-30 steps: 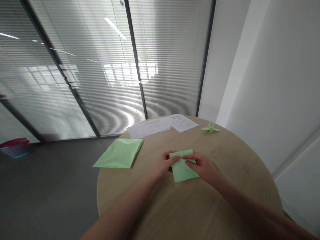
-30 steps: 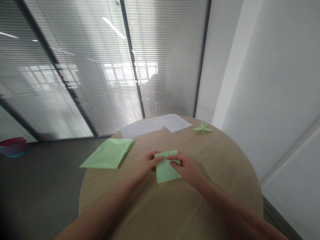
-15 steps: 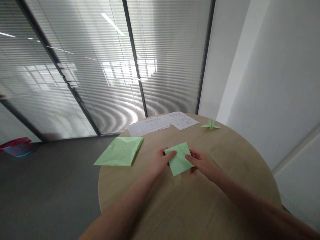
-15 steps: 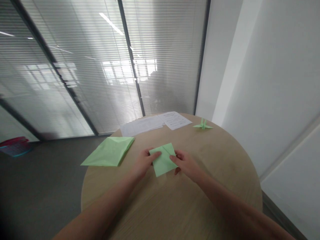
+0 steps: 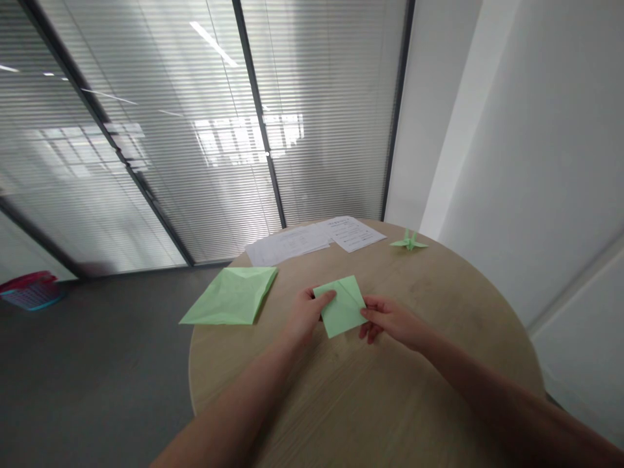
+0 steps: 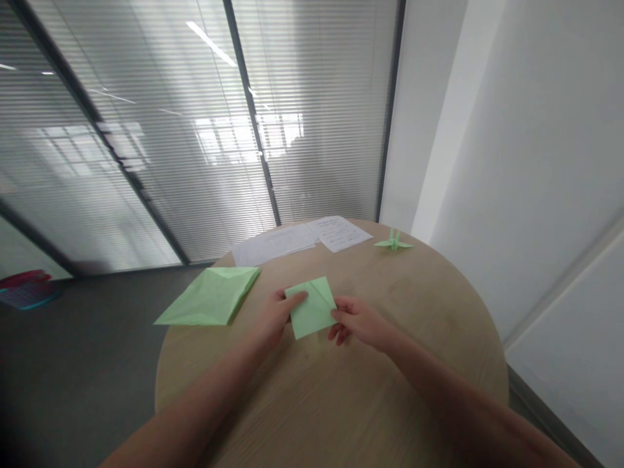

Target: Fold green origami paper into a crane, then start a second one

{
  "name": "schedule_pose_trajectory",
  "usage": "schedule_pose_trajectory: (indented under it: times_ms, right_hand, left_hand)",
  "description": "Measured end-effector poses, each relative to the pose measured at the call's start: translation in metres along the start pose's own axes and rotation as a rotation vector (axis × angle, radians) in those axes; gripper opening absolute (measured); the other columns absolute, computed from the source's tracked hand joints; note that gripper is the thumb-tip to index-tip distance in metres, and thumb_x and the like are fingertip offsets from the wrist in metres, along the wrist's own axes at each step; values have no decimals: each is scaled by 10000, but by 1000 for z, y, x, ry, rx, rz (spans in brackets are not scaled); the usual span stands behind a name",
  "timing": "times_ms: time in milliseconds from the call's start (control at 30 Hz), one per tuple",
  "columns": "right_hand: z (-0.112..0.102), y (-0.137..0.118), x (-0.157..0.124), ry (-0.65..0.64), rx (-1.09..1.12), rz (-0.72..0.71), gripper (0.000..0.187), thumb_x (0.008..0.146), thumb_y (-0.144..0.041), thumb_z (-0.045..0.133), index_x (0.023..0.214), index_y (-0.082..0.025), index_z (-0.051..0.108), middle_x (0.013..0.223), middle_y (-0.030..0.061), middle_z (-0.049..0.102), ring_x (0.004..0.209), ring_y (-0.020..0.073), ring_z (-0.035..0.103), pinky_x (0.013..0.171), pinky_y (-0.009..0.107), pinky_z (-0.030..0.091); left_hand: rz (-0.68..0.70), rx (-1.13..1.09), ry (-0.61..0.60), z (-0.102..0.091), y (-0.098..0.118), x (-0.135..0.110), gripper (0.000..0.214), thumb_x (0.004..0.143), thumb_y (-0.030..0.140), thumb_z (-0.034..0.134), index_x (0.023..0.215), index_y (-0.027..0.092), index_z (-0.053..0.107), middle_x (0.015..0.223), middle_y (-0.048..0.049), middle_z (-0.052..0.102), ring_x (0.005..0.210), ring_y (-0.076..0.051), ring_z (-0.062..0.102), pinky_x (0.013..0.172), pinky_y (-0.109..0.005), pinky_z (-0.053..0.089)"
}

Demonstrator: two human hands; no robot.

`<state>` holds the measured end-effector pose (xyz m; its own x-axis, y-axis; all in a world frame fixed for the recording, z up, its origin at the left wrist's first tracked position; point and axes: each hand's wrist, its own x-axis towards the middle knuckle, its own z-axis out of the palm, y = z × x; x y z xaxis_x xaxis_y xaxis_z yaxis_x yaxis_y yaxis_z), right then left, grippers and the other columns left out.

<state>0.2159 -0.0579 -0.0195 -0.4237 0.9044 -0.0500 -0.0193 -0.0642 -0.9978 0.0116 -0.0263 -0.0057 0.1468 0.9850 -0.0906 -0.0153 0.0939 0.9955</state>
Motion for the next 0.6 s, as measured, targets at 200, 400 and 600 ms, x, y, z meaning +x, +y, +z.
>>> schedule_pose_trajectory:
  times_ms: [200,400,600]
  right_hand:
    - [-5,-6,-4,-75,22,10,398,759,-265,659,1150,-193,631,940,47,684,697,152,676,581,263,546]
    - [-9,-7,-2,88,143,67,426,748,-192,607,1173,-206,640,907,40,662,716,167,674,590,290,560]
    - [-9,1,1,110,18,75,324,819,-476,646,875,-157,638,760,36,648,573,133,624,486,253,501]
  left_hand:
    - [1,-16,35,0,1,-1,275,754,352,697,881,108,702,785,-96,720,595,-169,620,544,-275,469]
    - [6,-59,55,-3,3,0,273,774,348,696,937,129,708,862,-104,740,647,-182,658,586,-292,520]
    - [1,-61,55,-2,1,1,275,772,336,698,950,126,702,872,-115,741,666,-200,673,585,-299,534]
